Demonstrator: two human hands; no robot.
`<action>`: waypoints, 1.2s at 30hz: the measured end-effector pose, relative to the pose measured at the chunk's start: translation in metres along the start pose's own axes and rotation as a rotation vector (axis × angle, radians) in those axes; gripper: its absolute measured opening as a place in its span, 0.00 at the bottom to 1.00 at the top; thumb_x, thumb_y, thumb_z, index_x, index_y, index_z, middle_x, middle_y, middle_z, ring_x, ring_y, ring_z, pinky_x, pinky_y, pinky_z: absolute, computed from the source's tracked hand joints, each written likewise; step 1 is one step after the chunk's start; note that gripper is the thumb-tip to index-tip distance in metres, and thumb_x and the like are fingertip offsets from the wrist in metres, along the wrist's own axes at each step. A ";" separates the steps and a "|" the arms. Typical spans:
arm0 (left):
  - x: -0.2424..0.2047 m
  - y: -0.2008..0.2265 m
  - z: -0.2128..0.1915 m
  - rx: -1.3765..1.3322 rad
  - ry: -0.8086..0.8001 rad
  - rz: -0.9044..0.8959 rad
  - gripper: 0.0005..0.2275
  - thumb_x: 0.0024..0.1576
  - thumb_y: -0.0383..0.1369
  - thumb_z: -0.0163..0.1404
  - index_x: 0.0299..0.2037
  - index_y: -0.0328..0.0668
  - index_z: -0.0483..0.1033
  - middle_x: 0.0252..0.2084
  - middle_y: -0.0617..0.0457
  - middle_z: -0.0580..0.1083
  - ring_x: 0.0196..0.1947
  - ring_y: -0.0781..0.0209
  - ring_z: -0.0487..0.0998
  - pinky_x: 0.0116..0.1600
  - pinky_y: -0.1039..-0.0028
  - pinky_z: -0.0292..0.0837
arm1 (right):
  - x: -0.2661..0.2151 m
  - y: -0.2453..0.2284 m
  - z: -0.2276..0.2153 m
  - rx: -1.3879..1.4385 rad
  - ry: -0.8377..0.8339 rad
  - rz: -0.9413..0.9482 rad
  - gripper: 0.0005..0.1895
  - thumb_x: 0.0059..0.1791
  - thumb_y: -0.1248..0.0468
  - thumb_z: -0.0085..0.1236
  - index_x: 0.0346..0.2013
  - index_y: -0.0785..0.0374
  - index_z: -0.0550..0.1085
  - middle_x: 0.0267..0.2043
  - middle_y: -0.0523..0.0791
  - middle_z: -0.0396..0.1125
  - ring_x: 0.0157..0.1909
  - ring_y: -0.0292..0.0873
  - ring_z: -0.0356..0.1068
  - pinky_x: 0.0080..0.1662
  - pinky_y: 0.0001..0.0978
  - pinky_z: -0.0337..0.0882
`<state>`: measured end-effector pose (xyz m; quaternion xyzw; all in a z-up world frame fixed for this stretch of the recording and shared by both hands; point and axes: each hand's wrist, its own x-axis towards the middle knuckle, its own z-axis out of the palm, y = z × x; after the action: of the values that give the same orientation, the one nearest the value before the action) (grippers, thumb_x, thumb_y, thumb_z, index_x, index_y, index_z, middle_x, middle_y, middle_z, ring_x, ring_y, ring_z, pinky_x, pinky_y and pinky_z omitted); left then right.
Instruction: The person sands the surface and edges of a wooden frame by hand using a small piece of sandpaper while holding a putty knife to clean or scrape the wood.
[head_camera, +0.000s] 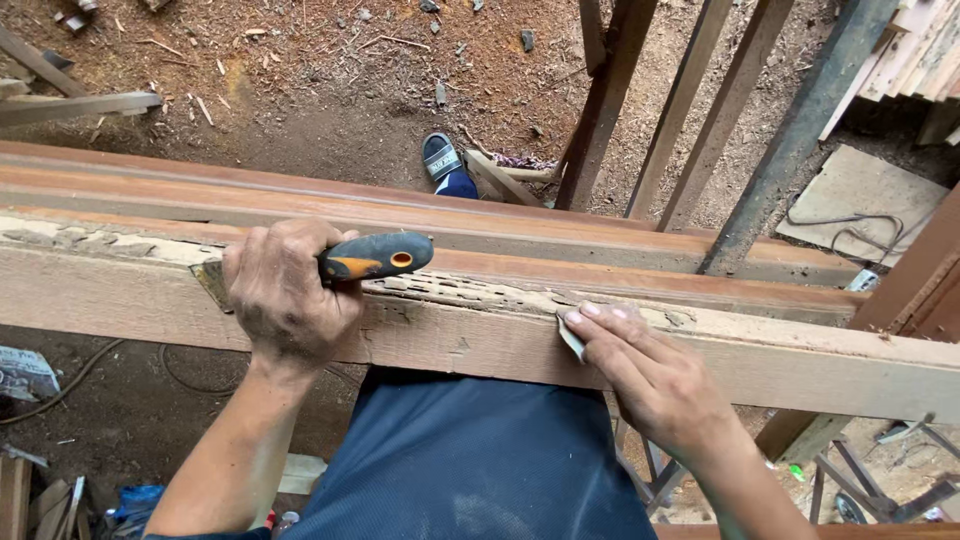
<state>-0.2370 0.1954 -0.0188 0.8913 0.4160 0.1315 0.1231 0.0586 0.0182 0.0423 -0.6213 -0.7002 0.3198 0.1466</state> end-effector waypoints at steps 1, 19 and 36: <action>-0.002 -0.001 0.001 0.008 0.004 -0.002 0.09 0.70 0.36 0.58 0.45 0.48 0.68 0.37 0.58 0.74 0.35 0.61 0.73 0.44 0.69 0.59 | 0.002 0.000 0.002 -0.011 0.023 -0.018 0.18 0.50 0.71 0.52 0.55 0.64 0.72 0.64 0.44 0.67 0.67 0.46 0.66 0.66 0.44 0.69; -0.040 0.051 0.038 0.166 0.094 0.138 0.08 0.69 0.37 0.49 0.42 0.42 0.75 0.33 0.54 0.69 0.35 0.57 0.70 0.46 0.68 0.61 | -0.242 0.136 -0.030 -0.073 1.257 0.401 0.21 0.66 0.61 0.52 0.68 0.71 0.60 0.67 0.51 0.60 0.59 0.50 0.73 0.58 0.36 0.82; -0.022 0.341 0.118 0.036 0.002 0.223 0.10 0.69 0.40 0.56 0.39 0.45 0.78 0.30 0.54 0.72 0.36 0.56 0.75 0.47 0.65 0.64 | -0.340 0.277 -0.127 0.047 0.251 0.241 0.13 0.47 0.68 0.62 0.47 0.62 0.78 0.44 0.47 0.74 0.45 0.45 0.74 0.47 0.38 0.76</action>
<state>0.0310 -0.0477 -0.0203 0.9340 0.3166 0.1377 0.0914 0.4130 -0.2696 0.0287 -0.7322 -0.5892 0.2710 0.2080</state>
